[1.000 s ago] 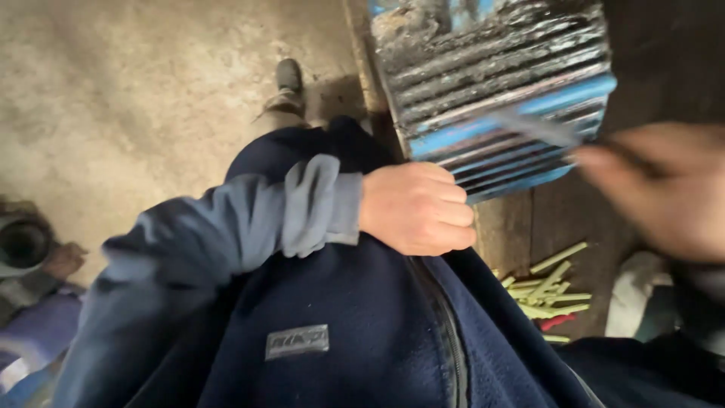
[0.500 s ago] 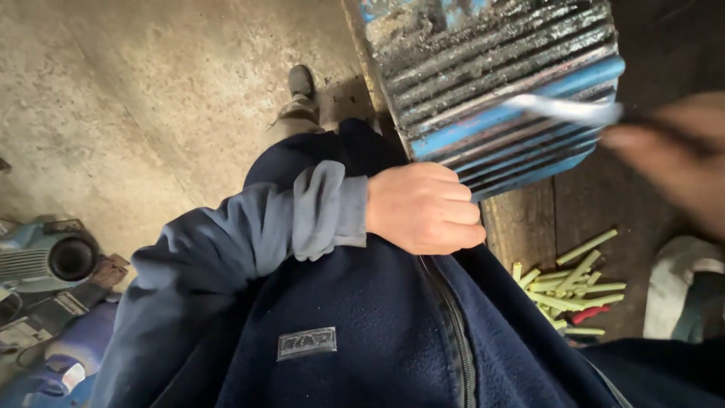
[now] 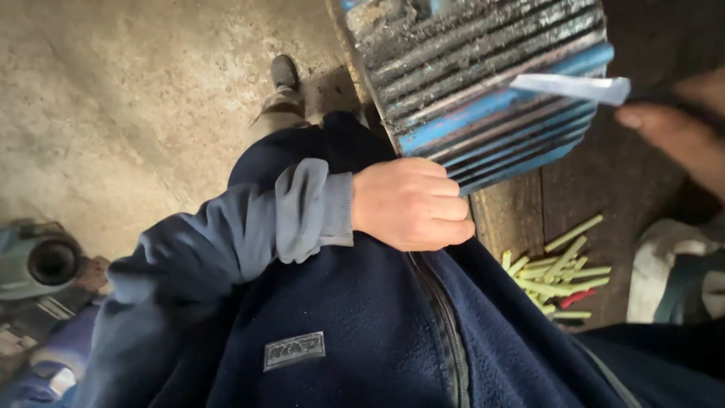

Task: Scraping debris and dirt from the cooling fins of an electric motor housing using a knife.

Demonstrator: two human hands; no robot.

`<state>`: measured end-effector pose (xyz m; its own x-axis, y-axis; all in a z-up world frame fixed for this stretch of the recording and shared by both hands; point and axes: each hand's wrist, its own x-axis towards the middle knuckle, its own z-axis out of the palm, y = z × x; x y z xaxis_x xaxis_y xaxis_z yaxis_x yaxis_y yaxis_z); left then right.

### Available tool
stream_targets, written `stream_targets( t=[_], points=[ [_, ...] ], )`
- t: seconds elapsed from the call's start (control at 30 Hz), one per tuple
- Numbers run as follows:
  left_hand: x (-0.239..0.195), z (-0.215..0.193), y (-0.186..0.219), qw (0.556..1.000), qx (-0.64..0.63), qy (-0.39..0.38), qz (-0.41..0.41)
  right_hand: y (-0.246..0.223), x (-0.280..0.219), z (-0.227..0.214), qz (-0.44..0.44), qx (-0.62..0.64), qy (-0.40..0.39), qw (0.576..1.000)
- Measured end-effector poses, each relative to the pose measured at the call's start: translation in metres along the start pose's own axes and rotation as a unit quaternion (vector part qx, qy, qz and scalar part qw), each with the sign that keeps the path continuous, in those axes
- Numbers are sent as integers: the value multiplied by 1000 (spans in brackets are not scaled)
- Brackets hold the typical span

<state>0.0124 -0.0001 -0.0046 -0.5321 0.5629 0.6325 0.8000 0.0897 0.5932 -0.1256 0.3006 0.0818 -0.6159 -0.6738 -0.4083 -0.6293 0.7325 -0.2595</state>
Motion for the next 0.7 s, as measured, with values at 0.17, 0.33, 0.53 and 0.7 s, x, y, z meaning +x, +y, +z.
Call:
stream_targets(
  t=[0.17, 0.33, 0.53, 0.7],
  points=[
    [0, 1, 0, 1000, -1, -7, 5, -40, 17, -17, -102, -14, 96, 990],
    [-1, 0, 2, 1000, -8, 2, -5, -20, 19, -12, -7, -44, -50, 998],
    [-1, -1, 2, 1000, -6, -7, -1, -34, 16, -17, -86, -34, 38, 995],
    [2, 2, 3, 1000, 1, -2, -6, -46, 14, -16, -72, 39, 62, 995]
  ],
)
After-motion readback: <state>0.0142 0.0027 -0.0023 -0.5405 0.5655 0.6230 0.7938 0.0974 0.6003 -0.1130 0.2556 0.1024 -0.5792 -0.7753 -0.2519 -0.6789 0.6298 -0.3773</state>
